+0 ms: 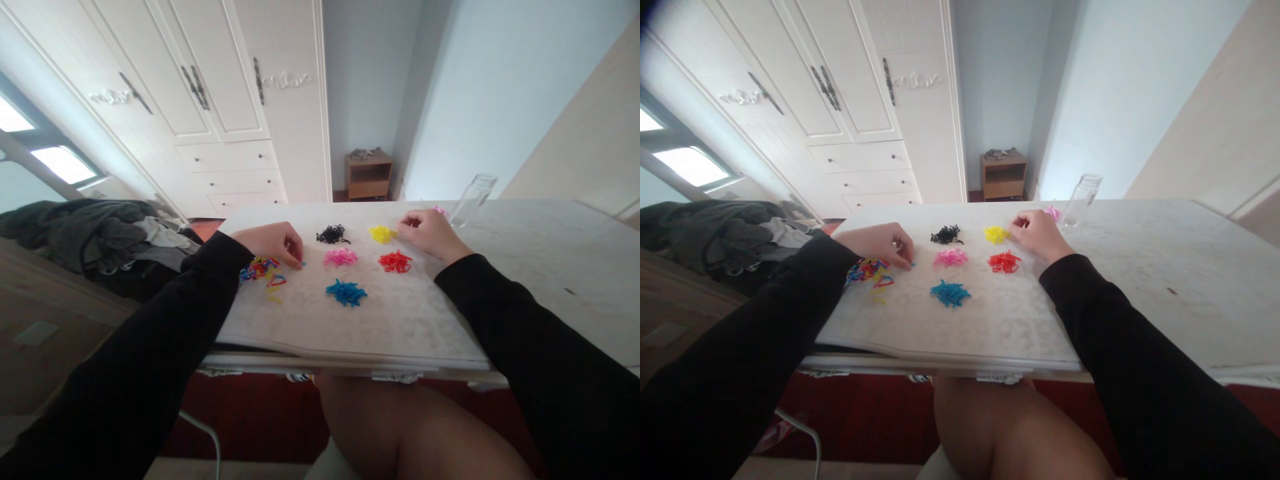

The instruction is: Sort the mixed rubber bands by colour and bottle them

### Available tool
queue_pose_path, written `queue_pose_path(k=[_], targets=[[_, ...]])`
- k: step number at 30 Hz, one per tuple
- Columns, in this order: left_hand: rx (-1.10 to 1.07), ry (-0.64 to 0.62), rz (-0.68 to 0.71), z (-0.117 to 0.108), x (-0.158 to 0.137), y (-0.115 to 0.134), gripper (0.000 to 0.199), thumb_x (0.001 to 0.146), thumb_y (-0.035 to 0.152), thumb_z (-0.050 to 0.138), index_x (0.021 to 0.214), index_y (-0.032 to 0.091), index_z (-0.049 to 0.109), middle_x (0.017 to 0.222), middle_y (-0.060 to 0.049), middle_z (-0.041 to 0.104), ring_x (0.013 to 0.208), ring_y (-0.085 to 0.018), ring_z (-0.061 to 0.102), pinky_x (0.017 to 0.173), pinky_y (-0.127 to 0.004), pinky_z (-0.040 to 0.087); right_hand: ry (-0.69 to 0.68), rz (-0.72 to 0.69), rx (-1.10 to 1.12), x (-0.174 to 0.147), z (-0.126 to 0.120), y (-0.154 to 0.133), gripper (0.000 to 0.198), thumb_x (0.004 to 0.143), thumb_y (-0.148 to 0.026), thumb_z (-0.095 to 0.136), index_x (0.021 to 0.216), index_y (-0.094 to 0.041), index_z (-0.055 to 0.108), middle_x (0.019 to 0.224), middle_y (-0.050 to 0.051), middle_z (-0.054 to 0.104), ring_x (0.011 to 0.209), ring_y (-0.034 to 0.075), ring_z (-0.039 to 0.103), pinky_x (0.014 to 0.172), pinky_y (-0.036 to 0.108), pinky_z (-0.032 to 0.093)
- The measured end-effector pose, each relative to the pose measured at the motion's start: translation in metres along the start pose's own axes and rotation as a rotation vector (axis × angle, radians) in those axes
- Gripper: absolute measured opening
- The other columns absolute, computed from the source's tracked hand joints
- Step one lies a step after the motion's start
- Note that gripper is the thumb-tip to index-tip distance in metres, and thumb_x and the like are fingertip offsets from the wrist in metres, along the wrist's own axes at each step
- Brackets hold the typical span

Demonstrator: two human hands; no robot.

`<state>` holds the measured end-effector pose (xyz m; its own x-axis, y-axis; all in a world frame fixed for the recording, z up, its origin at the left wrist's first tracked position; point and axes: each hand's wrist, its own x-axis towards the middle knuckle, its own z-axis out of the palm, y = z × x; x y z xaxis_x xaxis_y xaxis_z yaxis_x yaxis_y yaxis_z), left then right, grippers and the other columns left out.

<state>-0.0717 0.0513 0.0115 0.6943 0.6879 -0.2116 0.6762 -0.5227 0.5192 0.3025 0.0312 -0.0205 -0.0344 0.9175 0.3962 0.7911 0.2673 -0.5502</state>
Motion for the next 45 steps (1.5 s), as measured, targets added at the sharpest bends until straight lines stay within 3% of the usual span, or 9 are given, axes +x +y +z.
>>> queue_pose_path(k=[6, 15, 20, 26, 39, 45], targets=[[0.056, -0.025, -0.016, -0.006, -0.007, -0.001, 0.011, 0.069, 0.028, 0.074, 0.072, 0.020, 0.080, 0.063, 0.000, 0.069, 0.059, -0.014, 0.059, 0.059, -0.026, 0.041, 0.003, 0.003, 0.014, 0.000, 0.002, 0.001, 0.015, 0.075, -0.026, 0.065, 0.063, -0.018, 0.067, 0.064, 0.004, 0.067, 0.065, 0.018, 0.055, 0.065, 0.033, 0.042], [0.061, -0.047, -0.064, -0.022, -0.019, -0.017, 0.020, 0.071, 0.038, 0.080, 0.084, 0.024, 0.084, 0.068, 0.000, 0.071, 0.062, -0.014, 0.060, 0.063, -0.026, 0.040, -0.010, 0.013, 0.005, 0.000, 0.001, 0.001, 0.014, 0.076, -0.026, 0.066, 0.064, -0.018, 0.068, 0.066, 0.005, 0.067, 0.064, 0.018, 0.055, 0.065, 0.033, 0.043], [0.062, -0.085, -0.100, -0.024, -0.025, -0.024, 0.018, 0.069, 0.036, 0.080, 0.082, 0.024, 0.084, 0.077, -0.002, 0.075, 0.072, -0.017, 0.064, 0.069, -0.027, 0.043, -0.025, 0.000, 0.004, 0.001, 0.002, 0.002, 0.016, 0.078, -0.026, 0.067, 0.064, -0.018, 0.067, 0.065, 0.005, 0.066, 0.064, 0.018, 0.055, 0.065, 0.034, 0.042], [0.092, -0.092, -0.131, -0.023, -0.026, -0.019, 0.016, 0.069, 0.036, 0.076, 0.074, 0.022, 0.081, 0.077, -0.003, 0.073, 0.071, -0.016, 0.062, 0.067, -0.026, 0.041, -0.035, 0.004, 0.004, 0.002, 0.004, 0.003, 0.017, 0.078, -0.028, 0.067, 0.064, -0.018, 0.067, 0.063, 0.004, 0.065, 0.062, 0.017, 0.054, 0.064, 0.034, 0.041], [0.016, 0.001, 0.061, -0.015, -0.018, -0.012, 0.018, 0.076, 0.041, 0.079, 0.075, 0.023, 0.081, 0.075, -0.002, 0.071, 0.070, -0.015, 0.058, 0.070, -0.028, 0.043, -0.042, -0.008, 0.014, 0.000, 0.004, -0.002, 0.018, 0.078, -0.026, 0.068, 0.063, -0.017, 0.066, 0.064, 0.004, 0.065, 0.063, 0.017, 0.055, 0.064, 0.034, 0.040], [0.018, 0.018, 0.070, -0.011, -0.015, -0.007, 0.023, 0.079, 0.044, 0.077, 0.081, 0.022, 0.084, 0.079, -0.003, 0.072, 0.070, -0.015, 0.058, 0.068, -0.028, 0.041, -0.054, -0.003, 0.003, 0.000, 0.004, -0.002, 0.018, 0.079, -0.025, 0.068, 0.063, -0.018, 0.066, 0.065, 0.005, 0.066, 0.064, 0.017, 0.055, 0.064, 0.034, 0.040]])
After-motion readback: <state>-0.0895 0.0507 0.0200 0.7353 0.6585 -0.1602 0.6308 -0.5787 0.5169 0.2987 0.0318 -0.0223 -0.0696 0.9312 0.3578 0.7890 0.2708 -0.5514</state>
